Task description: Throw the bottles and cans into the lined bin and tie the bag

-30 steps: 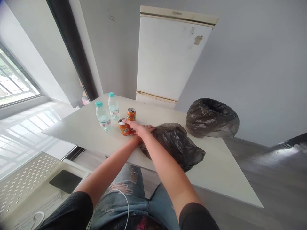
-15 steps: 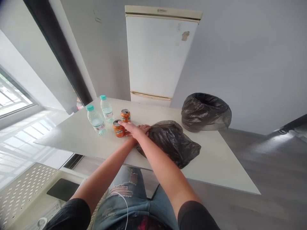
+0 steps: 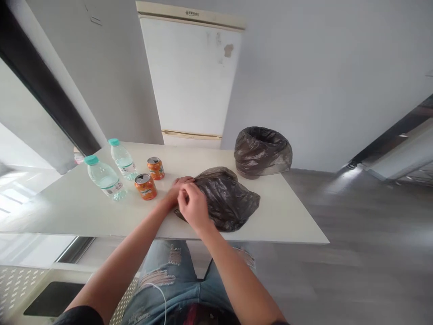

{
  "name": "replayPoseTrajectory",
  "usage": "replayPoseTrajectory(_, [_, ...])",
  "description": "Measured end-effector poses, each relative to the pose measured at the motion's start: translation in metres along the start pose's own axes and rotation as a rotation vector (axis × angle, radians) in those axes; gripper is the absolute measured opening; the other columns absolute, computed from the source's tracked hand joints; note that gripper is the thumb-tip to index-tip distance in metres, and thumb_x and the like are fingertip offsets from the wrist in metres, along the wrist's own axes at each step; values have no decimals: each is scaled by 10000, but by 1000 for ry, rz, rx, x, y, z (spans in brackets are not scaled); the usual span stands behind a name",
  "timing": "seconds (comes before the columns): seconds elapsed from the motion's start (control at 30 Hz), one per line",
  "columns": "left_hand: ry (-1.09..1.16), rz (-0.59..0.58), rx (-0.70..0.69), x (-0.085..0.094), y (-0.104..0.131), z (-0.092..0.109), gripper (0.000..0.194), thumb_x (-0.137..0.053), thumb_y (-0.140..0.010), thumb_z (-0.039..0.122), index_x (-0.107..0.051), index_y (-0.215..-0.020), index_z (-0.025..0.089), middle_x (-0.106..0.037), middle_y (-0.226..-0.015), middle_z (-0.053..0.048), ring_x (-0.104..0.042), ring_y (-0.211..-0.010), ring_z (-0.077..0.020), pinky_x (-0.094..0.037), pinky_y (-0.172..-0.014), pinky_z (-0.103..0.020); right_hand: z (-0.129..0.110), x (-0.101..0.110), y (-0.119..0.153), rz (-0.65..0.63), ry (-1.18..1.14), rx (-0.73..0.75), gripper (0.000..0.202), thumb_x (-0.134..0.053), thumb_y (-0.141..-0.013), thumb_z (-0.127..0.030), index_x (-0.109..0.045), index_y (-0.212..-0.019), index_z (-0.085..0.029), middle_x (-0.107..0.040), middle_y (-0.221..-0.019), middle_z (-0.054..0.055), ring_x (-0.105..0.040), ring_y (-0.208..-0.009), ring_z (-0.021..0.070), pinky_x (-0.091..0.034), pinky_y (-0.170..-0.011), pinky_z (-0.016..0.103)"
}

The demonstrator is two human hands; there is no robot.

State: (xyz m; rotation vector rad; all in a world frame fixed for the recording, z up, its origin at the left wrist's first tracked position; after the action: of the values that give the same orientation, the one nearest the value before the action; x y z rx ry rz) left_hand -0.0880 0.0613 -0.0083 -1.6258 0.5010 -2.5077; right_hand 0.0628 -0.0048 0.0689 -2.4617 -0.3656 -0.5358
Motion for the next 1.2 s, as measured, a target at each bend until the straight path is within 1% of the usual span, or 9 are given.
replayPoseTrajectory(0.1, [3,-25,-22,-5,-2,-4,456,-493,-979,105,-671,-1371,255,-644,-1455,-91,-579,-1349,-270,-415,-1210,-466,24,76,52,288,304,192,191,-510,-1036,-292,-682,-1079,-221,-738,-1146,131,-676,-1146,279,-520,-1072,472])
replayPoseTrajectory(0.2, [9,12,25,-5,-5,-10,609,-440,-951,78,-547,-1525,250,-634,-1447,-117,-574,-1338,-288,-446,-1167,-469,52,129,92,278,552,-17,279,-534,-1046,-394,-692,-1172,-201,-730,-1265,171,-678,-1208,348,-566,-994,514])
replayPoseTrajectory(0.43, [223,124,12,-1,-6,-22,465,-498,-1001,196,-574,-1455,264,-653,-1350,-95,-609,-1270,-262,-477,-1153,-446,17,116,136,-319,274,-180,308,-505,-1070,-370,-753,-928,-255,-736,-784,36,-681,-667,191,-518,-634,303])
replayPoseTrajectory(0.53, [228,163,63,-2,-5,-27,414,-584,-994,279,-595,-1407,259,-658,-1239,-90,-645,-1175,-257,-503,-1114,-450,1,124,116,-283,45,-185,356,-531,-1068,-431,-750,-864,-238,-664,-643,3,-576,-540,149,-439,-544,273])
replayPoseTrajectory(0.7, [192,157,91,-7,-6,-31,340,-660,-953,290,-651,-1289,244,-619,-1138,-75,-671,-1096,-249,-514,-1081,-441,54,169,23,265,218,-186,360,-584,-1007,-519,-760,-994,-205,-756,-861,74,-674,-764,212,-539,-737,324])
replayPoseTrajectory(0.8, [194,145,104,-9,-8,-34,310,-663,-949,290,-659,-1255,246,-614,-1122,-69,-674,-1065,-243,-514,-1072,-444,97,168,-42,191,339,-174,523,-683,-915,-513,-679,-1332,-199,-711,-1326,160,-654,-1170,302,-520,-1005,416])
replayPoseTrajectory(0.9, [218,148,113,-7,-9,-32,276,-623,-975,298,-662,-1244,247,-616,-1094,-68,-659,-1059,-244,-513,-1055,-439,132,151,-80,54,239,-438,433,-797,-801,-457,-751,-1132,-183,-750,-1220,174,-663,-1167,338,-499,-1015,416])
replayPoseTrajectory(1.0, [248,228,123,5,-6,-22,297,-438,-1070,321,-665,-1242,239,-625,-1085,-87,-631,-1082,-254,-502,-1038,-434,152,141,-78,150,139,-623,215,-746,-790,-399,-730,-811,-186,-771,-917,137,-694,-1016,329,-514,-892,370])
replayPoseTrajectory(1.2, [221,334,-44,38,12,15,406,-369,-1109,416,-727,-1108,225,-715,-1089,-92,-599,-1067,-259,-448,-1034,-436,170,160,-6,406,35,-737,298,-568,-792,-491,-643,-760,-205,-704,-734,58,-660,-800,252,-501,-653,304])
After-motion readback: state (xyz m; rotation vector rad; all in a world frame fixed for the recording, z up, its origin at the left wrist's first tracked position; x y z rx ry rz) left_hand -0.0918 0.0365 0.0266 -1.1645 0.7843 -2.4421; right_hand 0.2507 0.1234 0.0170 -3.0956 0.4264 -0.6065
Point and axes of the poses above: each hand's wrist, its own y-axis away from the middle knuckle, its own x-axis out of the back of the hand, z = x × y, the point moved 2 cm from there along -y, towards the middle knuckle
